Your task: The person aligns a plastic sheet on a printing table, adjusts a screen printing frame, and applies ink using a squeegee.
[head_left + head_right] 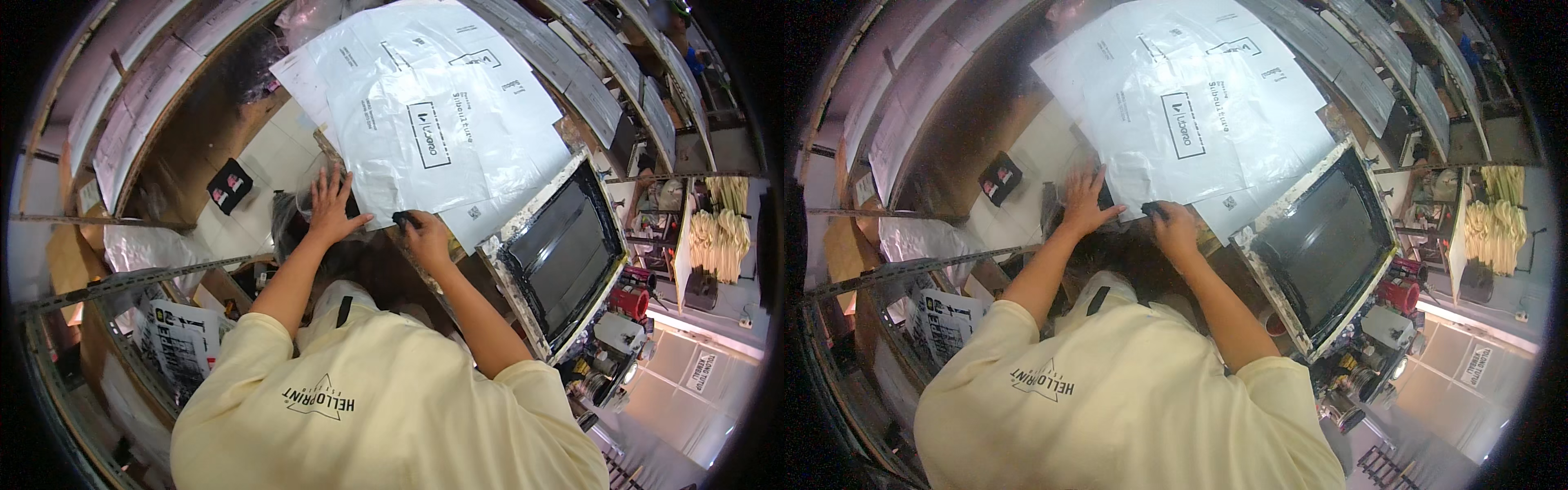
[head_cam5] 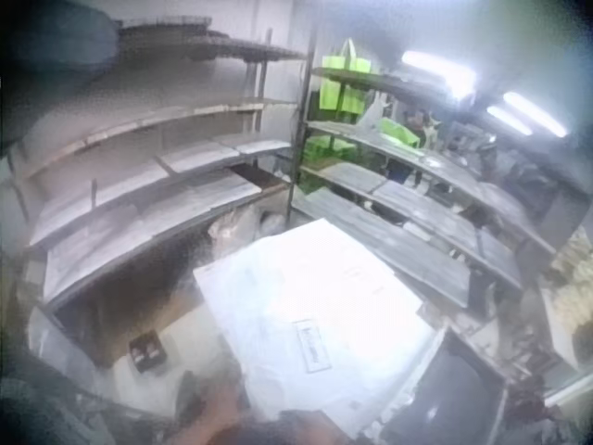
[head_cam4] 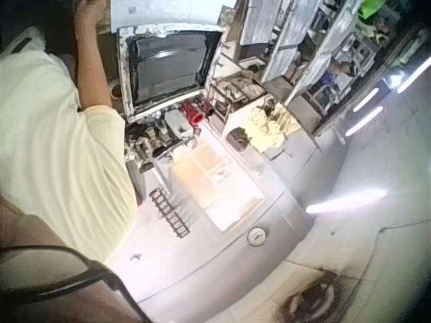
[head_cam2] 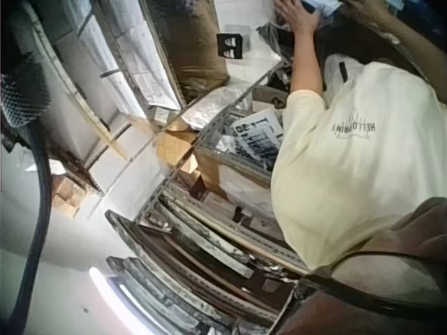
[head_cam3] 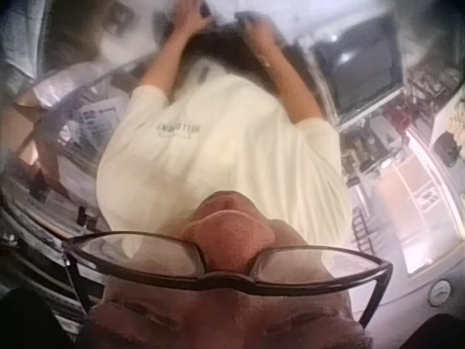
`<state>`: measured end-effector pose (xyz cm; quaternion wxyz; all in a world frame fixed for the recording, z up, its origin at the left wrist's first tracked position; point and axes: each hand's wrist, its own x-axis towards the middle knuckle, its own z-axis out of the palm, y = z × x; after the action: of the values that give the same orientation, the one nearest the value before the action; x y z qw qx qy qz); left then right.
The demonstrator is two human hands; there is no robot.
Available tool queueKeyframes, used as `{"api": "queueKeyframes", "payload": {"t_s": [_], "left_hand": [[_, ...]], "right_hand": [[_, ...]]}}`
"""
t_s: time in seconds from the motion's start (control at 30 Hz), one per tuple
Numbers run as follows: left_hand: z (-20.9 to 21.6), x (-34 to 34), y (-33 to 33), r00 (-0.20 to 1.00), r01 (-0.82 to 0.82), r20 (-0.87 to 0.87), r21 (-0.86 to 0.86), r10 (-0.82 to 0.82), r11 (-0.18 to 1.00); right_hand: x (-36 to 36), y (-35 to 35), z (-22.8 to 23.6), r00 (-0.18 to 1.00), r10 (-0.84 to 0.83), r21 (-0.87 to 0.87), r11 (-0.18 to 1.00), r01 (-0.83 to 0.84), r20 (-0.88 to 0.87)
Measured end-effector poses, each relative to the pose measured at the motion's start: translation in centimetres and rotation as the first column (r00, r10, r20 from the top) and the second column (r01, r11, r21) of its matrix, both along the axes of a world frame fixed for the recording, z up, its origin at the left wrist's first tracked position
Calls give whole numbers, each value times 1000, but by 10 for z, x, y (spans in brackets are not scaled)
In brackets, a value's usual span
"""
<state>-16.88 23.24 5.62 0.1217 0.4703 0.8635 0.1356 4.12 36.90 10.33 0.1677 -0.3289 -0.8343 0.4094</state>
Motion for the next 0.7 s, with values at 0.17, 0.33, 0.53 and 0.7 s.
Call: {"api": "queueKeyframes", "payload": {"t_s": [0.17,0.33,0.53,0.7], "left_hand": [[2,-18,15,996,93,-17,-26,-93,995],[-1,-29,22,995,97,11,-86,-97,992],[-10,-31,17,996,77,48,9,-77,997],[-7,-34,22,990,93,101,37,-97,995]], "right_hand": [[-43,-6,-26,979,190,368,907,-205,77],[-57,-11,-35,948,189,518,801,-301,258],[-116,11,-28,948,108,553,789,-265,301],[-151,37,-38,944,54,552,800,-236,325]]}}
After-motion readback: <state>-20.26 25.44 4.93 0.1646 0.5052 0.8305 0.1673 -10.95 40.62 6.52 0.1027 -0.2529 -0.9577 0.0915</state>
